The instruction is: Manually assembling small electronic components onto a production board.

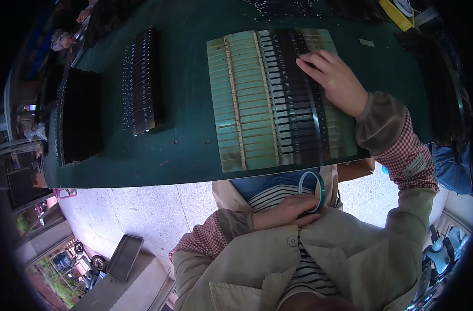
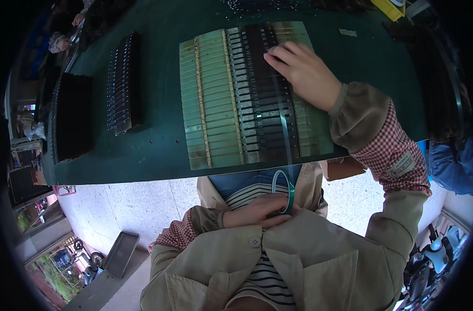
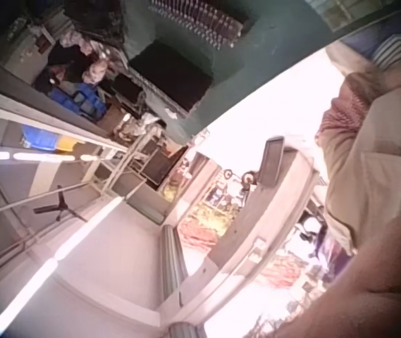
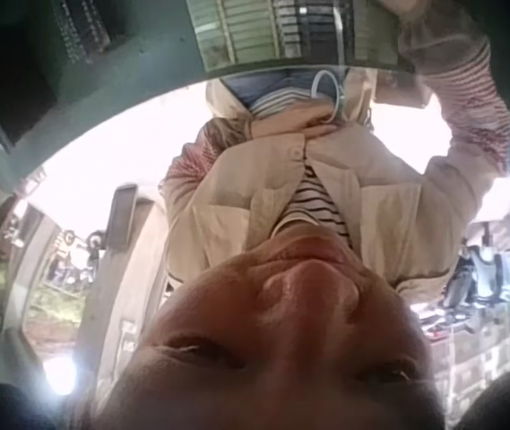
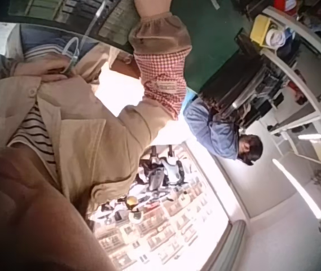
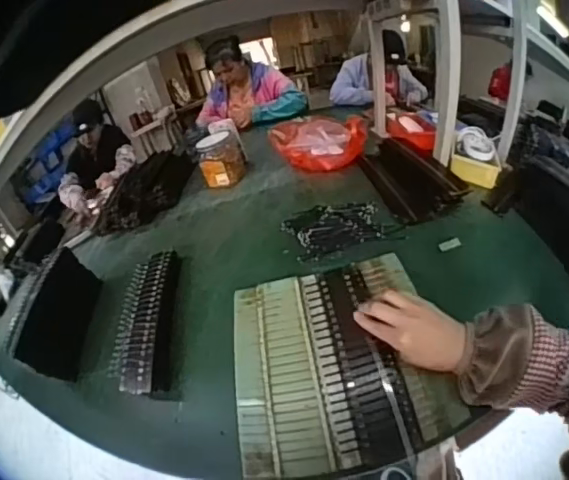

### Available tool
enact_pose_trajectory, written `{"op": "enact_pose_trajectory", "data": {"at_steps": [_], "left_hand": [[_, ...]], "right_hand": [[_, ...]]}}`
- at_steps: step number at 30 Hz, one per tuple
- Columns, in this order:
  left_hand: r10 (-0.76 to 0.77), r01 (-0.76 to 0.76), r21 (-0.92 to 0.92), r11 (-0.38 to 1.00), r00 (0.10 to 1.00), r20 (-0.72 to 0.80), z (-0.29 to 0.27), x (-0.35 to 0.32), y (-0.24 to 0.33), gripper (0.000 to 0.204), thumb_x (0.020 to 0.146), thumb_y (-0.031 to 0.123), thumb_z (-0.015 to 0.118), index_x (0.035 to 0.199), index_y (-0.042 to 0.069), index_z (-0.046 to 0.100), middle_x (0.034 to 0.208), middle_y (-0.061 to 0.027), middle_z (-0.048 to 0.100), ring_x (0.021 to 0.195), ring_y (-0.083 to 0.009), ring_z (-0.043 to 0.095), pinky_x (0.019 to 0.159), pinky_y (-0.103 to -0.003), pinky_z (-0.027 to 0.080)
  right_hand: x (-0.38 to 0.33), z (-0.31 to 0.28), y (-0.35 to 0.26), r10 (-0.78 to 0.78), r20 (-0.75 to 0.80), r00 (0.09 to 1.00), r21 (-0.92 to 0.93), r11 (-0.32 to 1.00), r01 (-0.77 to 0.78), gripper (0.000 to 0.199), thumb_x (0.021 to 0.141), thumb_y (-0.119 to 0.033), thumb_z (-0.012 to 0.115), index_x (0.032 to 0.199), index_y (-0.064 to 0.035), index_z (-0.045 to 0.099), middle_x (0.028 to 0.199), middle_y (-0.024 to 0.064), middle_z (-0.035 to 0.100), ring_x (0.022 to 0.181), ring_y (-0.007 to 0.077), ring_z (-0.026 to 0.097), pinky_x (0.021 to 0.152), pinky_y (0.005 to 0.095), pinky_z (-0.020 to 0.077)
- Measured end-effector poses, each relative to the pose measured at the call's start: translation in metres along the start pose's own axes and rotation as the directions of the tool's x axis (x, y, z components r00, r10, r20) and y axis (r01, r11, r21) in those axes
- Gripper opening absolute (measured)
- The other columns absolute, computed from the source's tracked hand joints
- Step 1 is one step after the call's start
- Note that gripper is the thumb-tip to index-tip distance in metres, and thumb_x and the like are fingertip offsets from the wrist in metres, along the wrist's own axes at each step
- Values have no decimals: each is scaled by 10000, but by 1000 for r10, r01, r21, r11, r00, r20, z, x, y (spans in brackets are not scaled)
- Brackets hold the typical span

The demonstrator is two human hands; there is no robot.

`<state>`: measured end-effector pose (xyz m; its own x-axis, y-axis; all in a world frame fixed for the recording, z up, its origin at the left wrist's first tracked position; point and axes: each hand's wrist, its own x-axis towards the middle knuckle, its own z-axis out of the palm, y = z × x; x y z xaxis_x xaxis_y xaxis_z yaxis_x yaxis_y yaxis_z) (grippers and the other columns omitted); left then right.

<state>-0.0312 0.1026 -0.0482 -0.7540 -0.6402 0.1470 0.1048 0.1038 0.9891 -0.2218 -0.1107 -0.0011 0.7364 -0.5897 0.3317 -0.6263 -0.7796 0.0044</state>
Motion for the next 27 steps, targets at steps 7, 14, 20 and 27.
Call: {"op": "enact_pose_trajectory", "data": {"at_steps": [7, 14, 20, 27], "left_hand": [[-13, 13, -16, 1000, 1000, 3, -1, 3, 0, 213, 865, 120, 579, 1036, 3, 531, 913, -126, 578, 841, -258, 593, 743, -327, 479], [19, -18, 6, 1000, 1000, -24, 2, 2, -6, 228, 856, 139, 587, 1049, 28, 534, 900, -138, 577, 821, -274, 594, 721, -340, 481], [43, -43, 18, 999, 998, -36, 2, 1, -8, 235, 852, 152, 592, 1050, 37, 537, 889, -143, 577, 803, -282, 593, 706, -346, 483], [11, -11, 5, 1000, 1000, -1, -3, 3, -1, 214, 869, 134, 576, 1043, 17, 535, 916, -121, 585, 843, -262, 597, 733, -329, 480]], "right_hand": [[3, 0, 16, 201, -147, 969, 330, 933, -143, 214, 758, -19, 606, 965, -62, 635, 960, 59, 549, 935, 227, 513, 800, 315, 427], [13, 10, 14, 224, -56, 973, 347, 918, -191, 87, 781, -98, 631, 799, -40, 569, 804, 41, 508, 817, 210, 502, 732, 323, 422], [13, 12, 12, 221, -54, 974, 327, 925, -192, 102, 784, -115, 632, 778, -46, 557, 793, 43, 504, 801, 212, 493, 727, 315, 417], [6, 8, 10, 197, -98, 976, 372, 916, -147, 101, 783, -111, 628, 778, -48, 549, 793, 44, 506, 802, 220, 490, 751, 326, 408]]}}
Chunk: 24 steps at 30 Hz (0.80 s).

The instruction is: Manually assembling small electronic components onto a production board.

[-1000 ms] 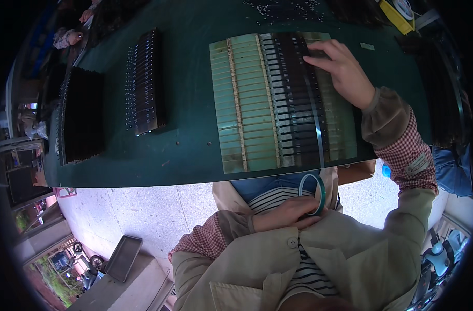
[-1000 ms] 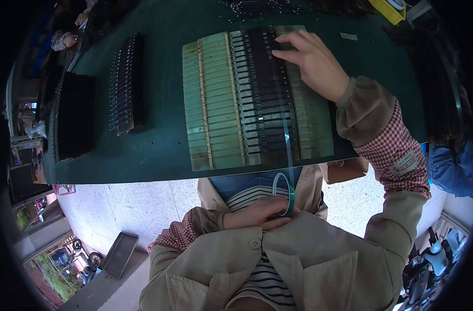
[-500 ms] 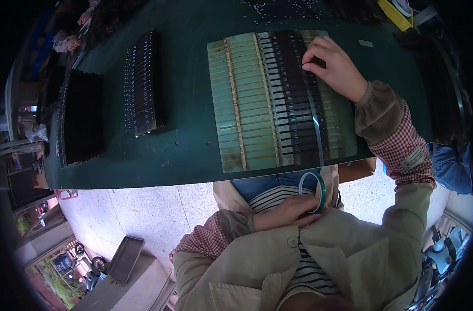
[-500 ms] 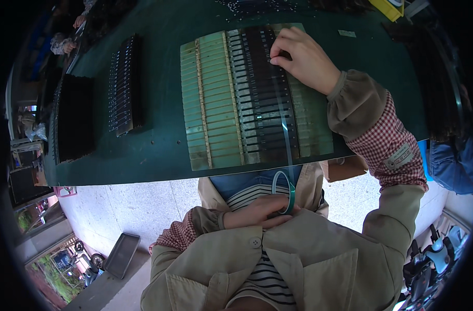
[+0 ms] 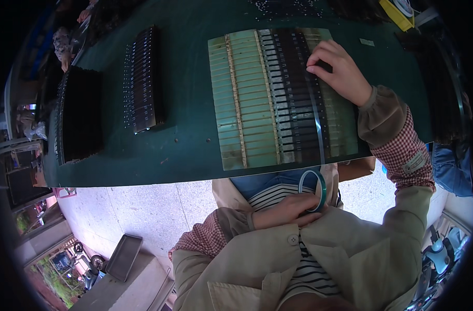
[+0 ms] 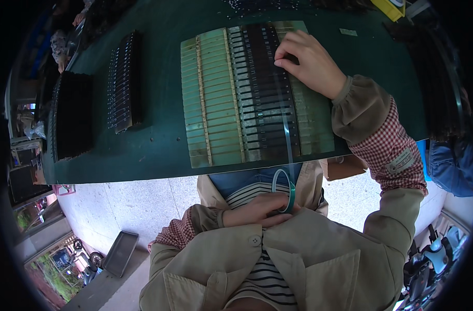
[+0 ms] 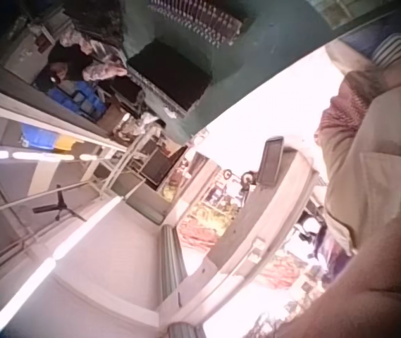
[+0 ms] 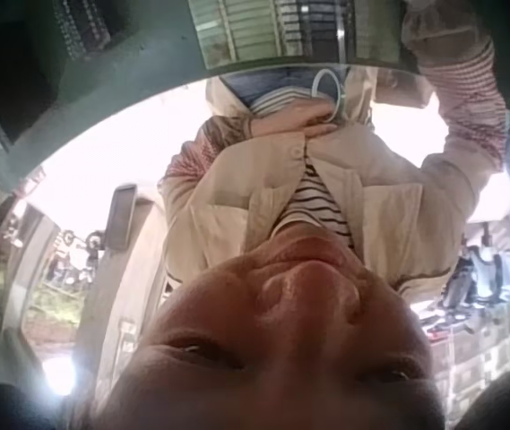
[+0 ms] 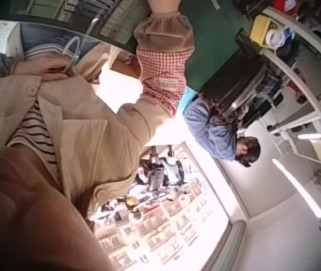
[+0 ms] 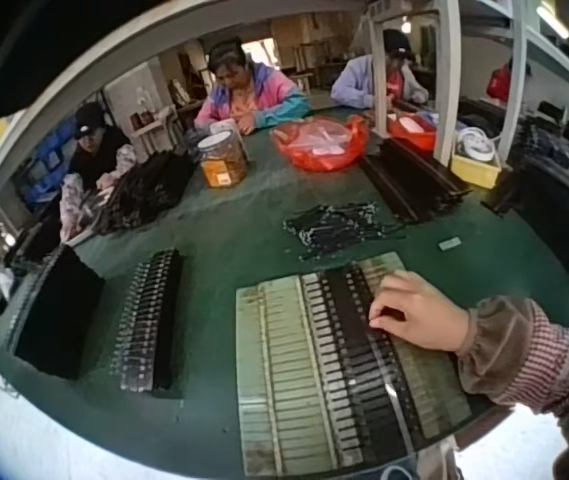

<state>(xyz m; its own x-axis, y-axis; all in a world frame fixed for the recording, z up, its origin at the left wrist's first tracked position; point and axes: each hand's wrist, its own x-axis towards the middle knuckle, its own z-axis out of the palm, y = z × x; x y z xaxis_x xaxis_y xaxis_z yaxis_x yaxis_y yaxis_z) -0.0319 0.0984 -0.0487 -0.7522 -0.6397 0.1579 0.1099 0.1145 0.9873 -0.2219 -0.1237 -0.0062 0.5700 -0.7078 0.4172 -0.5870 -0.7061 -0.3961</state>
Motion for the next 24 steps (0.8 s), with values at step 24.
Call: {"op": "enact_pose_trajectory", "data": {"at_steps": [24], "left_hand": [[-24, 24, -15, 1000, 1000, -11, 1, 1, 4, 222, 870, 150, 579, 1042, 15, 544, 876, -114, 577, 794, -243, 591, 698, -319, 476]], "right_hand": [[-13, -19, -10, -128, 199, 972, -325, 927, 189, 483, 679, 71, 545, 1141, -61, 593, 1151, 79, 526, 1077, 245, 472, 924, 350, 375]]}}
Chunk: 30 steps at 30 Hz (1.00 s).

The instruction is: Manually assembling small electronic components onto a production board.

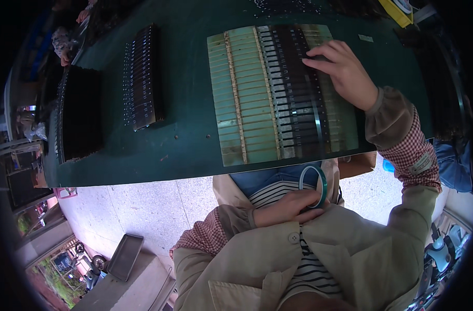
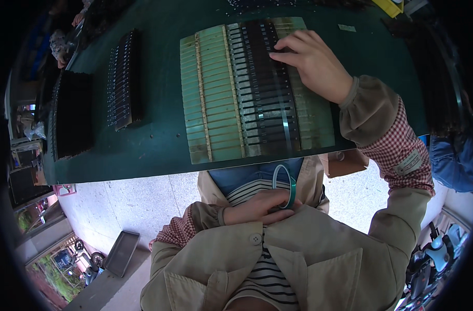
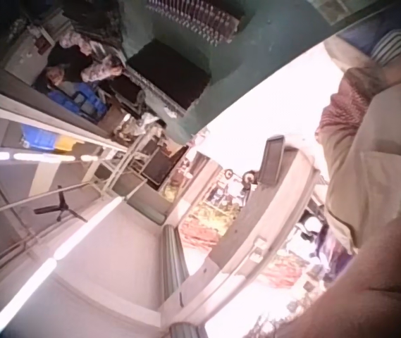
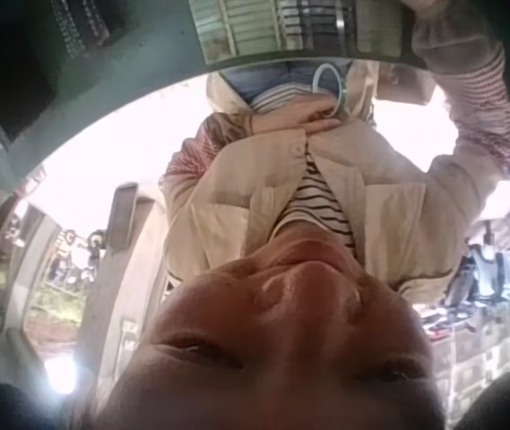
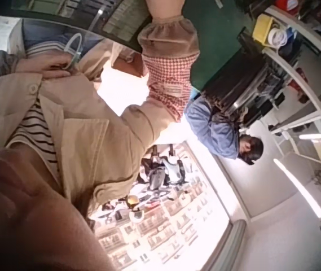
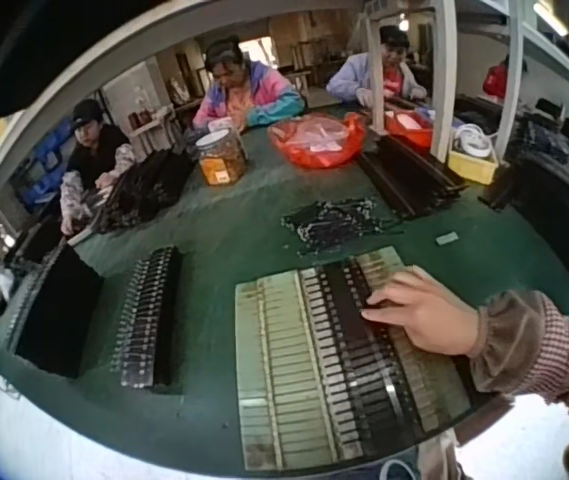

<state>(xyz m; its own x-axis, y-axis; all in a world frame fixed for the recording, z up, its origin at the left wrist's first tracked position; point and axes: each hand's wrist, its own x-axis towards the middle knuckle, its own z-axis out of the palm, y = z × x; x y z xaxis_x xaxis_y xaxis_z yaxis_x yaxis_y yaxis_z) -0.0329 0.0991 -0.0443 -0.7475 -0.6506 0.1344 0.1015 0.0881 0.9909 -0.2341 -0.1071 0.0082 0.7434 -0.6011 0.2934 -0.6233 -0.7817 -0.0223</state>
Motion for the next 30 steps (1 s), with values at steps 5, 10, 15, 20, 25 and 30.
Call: {"op": "enact_pose_trajectory", "data": {"at_steps": [5, 10, 15, 20, 25, 30], "left_hand": [[62, -60, 42, 997, 998, -34, 1, -1, -1, 224, 869, 150, 582, 1044, 15, 544, 872, -113, 577, 786, -241, 591, 691, -317, 474], [0, 0, 23, 1000, 1000, 11, 0, -1, -3, 225, 872, 150, 579, 1050, 17, 546, 869, -109, 577, 777, -240, 589, 686, -319, 472], [50, -49, 32, 998, 998, -27, 3, -2, -3, 222, 874, 150, 576, 1050, 17, 548, 864, -109, 577, 775, -243, 588, 688, -324, 472], [29, -28, 23, 999, 999, -18, 2, -1, -4, 225, 872, 148, 579, 1051, 15, 549, 859, -111, 575, 772, -245, 587, 690, -330, 471], [40, -40, 21, 999, 999, -11, 2, 0, -4, 227, 872, 148, 579, 1052, 14, 549, 876, -114, 577, 782, -245, 589, 698, -328, 474], [32, -32, 38, 999, 999, 0, 1, -1, -4, 229, 867, 145, 585, 1052, 16, 549, 897, -116, 587, 807, -245, 597, 712, -325, 480]], "right_hand": [[-8, 11, -28, -20, -6, 1000, -136, 990, 19, 508, 674, 65, 548, 1170, -38, 567, 1159, 92, 522, 1094, 241, 464, 928, 355, 369], [-15, 5, -19, 57, -11, 998, 38, 998, -56, 508, 665, 72, 544, 1163, -25, 565, 1162, 91, 519, 1086, 244, 467, 917, 348, 375], [-19, 8, -35, 12, -32, 999, -40, 999, -14, 520, 657, 89, 533, 1162, -29, 567, 1165, 93, 519, 1080, 247, 470, 891, 341, 393], [-13, -8, -22, -20, -38, 999, 32, 999, 21, 520, 657, 84, 537, 1164, -28, 564, 1159, 92, 526, 1067, 247, 479, 897, 345, 400], [-25, 4, -39, 0, -19, 1000, -104, 995, -2, 541, 651, 98, 531, 1169, -52, 567, 1147, 102, 530, 1053, 253, 486, 906, 348, 397], [-25, -2, -36, 30, -3, 1000, 20, 999, -30, 519, 663, 69, 537, 1170, -38, 564, 1143, 116, 527, 1057, 269, 484, 909, 357, 392]]}}
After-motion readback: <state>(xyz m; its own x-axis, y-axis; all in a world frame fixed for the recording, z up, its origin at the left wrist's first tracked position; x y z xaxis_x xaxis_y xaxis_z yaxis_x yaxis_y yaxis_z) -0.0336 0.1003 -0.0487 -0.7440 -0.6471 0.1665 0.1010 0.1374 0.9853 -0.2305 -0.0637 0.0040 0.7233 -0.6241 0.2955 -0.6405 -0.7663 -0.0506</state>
